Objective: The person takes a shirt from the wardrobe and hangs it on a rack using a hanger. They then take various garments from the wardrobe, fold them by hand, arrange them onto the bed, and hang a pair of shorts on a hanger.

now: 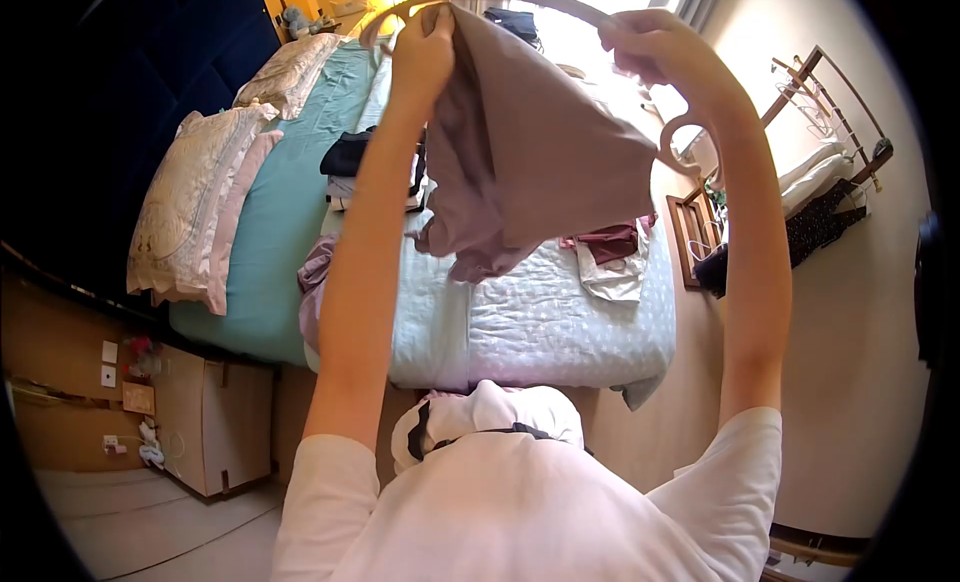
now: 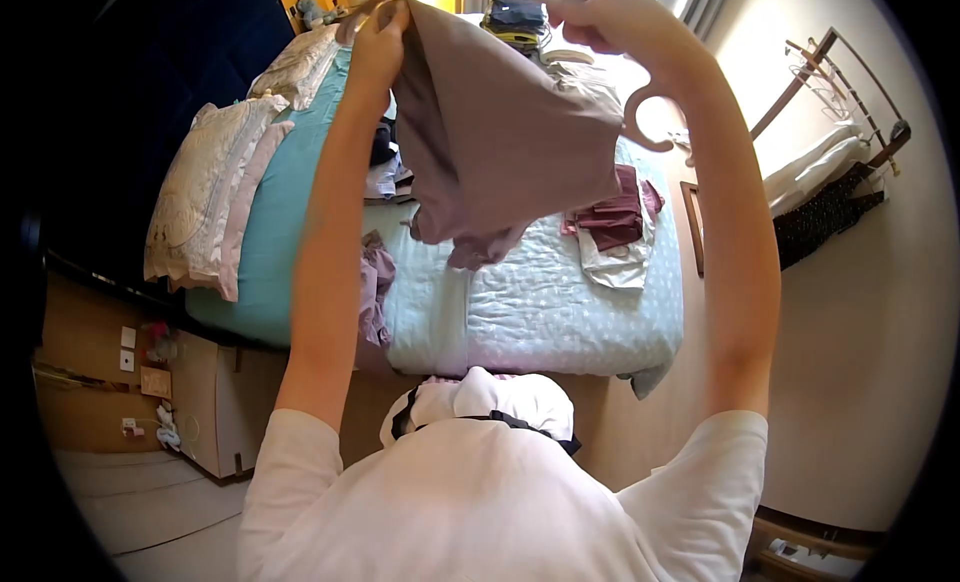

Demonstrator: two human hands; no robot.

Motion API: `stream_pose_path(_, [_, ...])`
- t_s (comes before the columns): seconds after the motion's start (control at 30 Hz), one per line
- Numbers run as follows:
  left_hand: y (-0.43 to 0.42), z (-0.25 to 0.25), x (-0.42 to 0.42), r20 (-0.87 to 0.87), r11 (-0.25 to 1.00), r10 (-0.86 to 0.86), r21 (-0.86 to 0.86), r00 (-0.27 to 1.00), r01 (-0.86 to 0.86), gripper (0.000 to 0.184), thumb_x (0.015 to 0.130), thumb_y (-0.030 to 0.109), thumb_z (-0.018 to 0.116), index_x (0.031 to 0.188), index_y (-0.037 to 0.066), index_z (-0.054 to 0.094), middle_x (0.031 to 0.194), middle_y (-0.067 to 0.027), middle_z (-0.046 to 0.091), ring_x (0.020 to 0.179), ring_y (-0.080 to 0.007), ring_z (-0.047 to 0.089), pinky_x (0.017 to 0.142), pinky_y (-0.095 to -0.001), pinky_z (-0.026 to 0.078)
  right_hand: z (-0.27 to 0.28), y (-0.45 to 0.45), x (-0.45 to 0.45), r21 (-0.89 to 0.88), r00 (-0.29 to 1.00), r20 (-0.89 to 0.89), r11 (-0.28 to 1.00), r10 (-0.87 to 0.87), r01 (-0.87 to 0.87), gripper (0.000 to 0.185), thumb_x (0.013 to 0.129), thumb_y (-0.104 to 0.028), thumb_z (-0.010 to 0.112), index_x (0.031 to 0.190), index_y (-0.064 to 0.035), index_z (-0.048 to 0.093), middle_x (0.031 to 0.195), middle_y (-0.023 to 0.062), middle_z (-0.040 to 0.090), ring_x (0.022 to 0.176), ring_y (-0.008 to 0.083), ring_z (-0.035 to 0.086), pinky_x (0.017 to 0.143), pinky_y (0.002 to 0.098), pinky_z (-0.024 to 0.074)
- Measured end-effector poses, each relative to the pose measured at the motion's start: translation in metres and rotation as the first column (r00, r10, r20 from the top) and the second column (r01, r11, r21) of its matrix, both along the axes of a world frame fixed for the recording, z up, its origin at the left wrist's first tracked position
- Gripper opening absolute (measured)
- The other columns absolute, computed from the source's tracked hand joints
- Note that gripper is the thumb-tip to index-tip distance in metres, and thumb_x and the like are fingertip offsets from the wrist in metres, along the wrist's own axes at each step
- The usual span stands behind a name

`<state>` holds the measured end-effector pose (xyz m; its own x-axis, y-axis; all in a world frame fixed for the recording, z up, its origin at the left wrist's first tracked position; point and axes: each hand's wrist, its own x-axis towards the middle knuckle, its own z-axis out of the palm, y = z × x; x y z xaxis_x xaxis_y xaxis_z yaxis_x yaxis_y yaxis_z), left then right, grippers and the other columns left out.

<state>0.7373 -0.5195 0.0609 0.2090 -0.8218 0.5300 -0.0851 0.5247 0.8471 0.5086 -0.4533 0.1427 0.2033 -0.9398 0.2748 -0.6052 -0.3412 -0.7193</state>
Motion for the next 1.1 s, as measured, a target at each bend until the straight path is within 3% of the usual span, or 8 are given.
stream_pose_path(0.13, [0.009,-0.017,0.034,-0.152,0.807,-0.524,0.226,0.838,0.546,0.043,0.086,0.029,0.060,0.116,-0.001,0.053,0.109,-0.0076,0.059,0.102,-0.0150,0.054,0.087,-0.0292,0.042,0.029,-0.001,-0.004,0.125,0.995,-0.004,0.987,-0.104,0.104,0.018,0.085,-0.013,0.057,0.093,0.0031,0.059,0.067,0.0038,0.056,0.054,0.0078,0.047,0.046,0.0210,0.0370])
stream_pose_path(0.37, [0.038,-0.025,0.050,-0.230,0.601,-0.717,0.274,0.658,0.750,0.045,0.083,0.029,0.065,0.117,0.001,0.054,0.110,-0.0064,0.058,0.102,-0.0133,0.054,0.088,-0.0287,0.042,0.049,0.005,0.015,0.014,0.987,-0.056,0.988,-0.151,0.152,0.020,0.086,-0.019,0.056,0.080,-0.0003,0.062,0.059,0.0001,0.051,0.049,0.0062,0.038,0.044,0.0213,0.0287])
stream_pose_path(0.53, [0.047,-0.003,0.032,-0.043,0.772,-0.625,0.111,0.779,0.626,0.042,0.087,0.031,0.059,0.115,0.000,0.054,0.109,-0.0078,0.059,0.102,-0.0177,0.055,0.088,-0.0304,0.041,0.065,0.002,-0.009,-0.030,0.997,0.071,0.999,0.036,-0.034,0.018,0.086,-0.018,0.054,0.084,-0.0010,0.060,0.053,-0.0040,0.040,0.044,0.0045,0.033,0.040,0.0203,0.0239])
stream_pose_path(0.67, [0.141,0.022,-0.009,0.603,0.875,-0.437,0.113,0.668,0.470,0.046,0.083,0.036,0.062,0.107,-0.002,0.054,0.102,-0.0142,0.061,0.095,-0.0181,0.057,0.080,-0.0283,0.043,0.098,-0.028,-0.077,-0.078,0.981,0.032,0.979,0.193,-0.190,0.026,0.091,-0.018,0.048,0.110,-0.0007,0.053,0.059,-0.0086,0.035,0.045,-0.0017,0.026,0.040,0.0147,0.0191])
stream_pose_path(0.73, [0.148,0.002,-0.037,0.265,0.744,-0.651,0.039,0.711,0.667,0.046,0.080,0.035,0.065,0.099,-0.006,0.054,0.081,-0.0186,0.060,0.077,-0.0221,0.060,0.072,-0.0318,0.045,0.115,-0.039,-0.100,-0.105,0.971,-0.009,0.966,0.237,-0.237,0.027,0.092,-0.018,0.047,0.113,-0.0018,0.052,0.060,-0.0083,0.037,0.044,-0.0022,0.027,0.039,0.0131,0.0202])
stream_pose_path(0.93, [0.136,-0.044,-0.040,0.289,0.850,-0.462,-0.123,0.838,0.511,0.042,0.078,0.029,0.067,0.096,-0.006,0.051,0.069,-0.0153,0.056,0.064,-0.0239,0.057,0.064,-0.0323,0.045,0.138,-0.034,-0.124,-0.062,0.982,0.102,0.986,0.161,-0.155,0.027,0.092,-0.019,0.050,0.112,-0.0007,0.054,0.062,-0.0070,0.043,0.046,-0.0026,0.031,0.041,0.0131,0.0237])
stream_pose_path(1.03, [0.107,-0.030,-0.044,-0.202,0.919,0.020,-0.382,0.979,-0.097,0.047,0.076,0.030,0.068,0.105,-0.002,0.048,0.073,-0.0118,0.059,0.075,-0.0324,0.058,0.072,-0.0396,0.043,0.137,-0.026,-0.113,-0.027,0.958,0.051,0.960,0.281,-0.280,0.026,0.093,-0.020,0.049,0.110,0.0000,0.055,0.058,-0.0070,0.041,0.045,-0.0009,0.029,0.042,0.0140,0.0223])
stream_pose_path(1.1, [0.105,-0.022,-0.050,-0.116,0.919,0.163,-0.343,0.980,-0.193,0.049,0.074,0.031,0.070,0.106,0.002,0.046,0.075,-0.0085,0.056,0.077,-0.0294,0.057,0.075,-0.0408,0.041,0.132,-0.024,-0.096,-0.045,0.953,0.005,0.952,0.303,-0.303,0.025,0.093,-0.020,0.048,0.107,-0.0004,0.054,0.058,-0.0071,0.039,0.044,-0.0008,0.028,0.041,0.0142,0.0212])
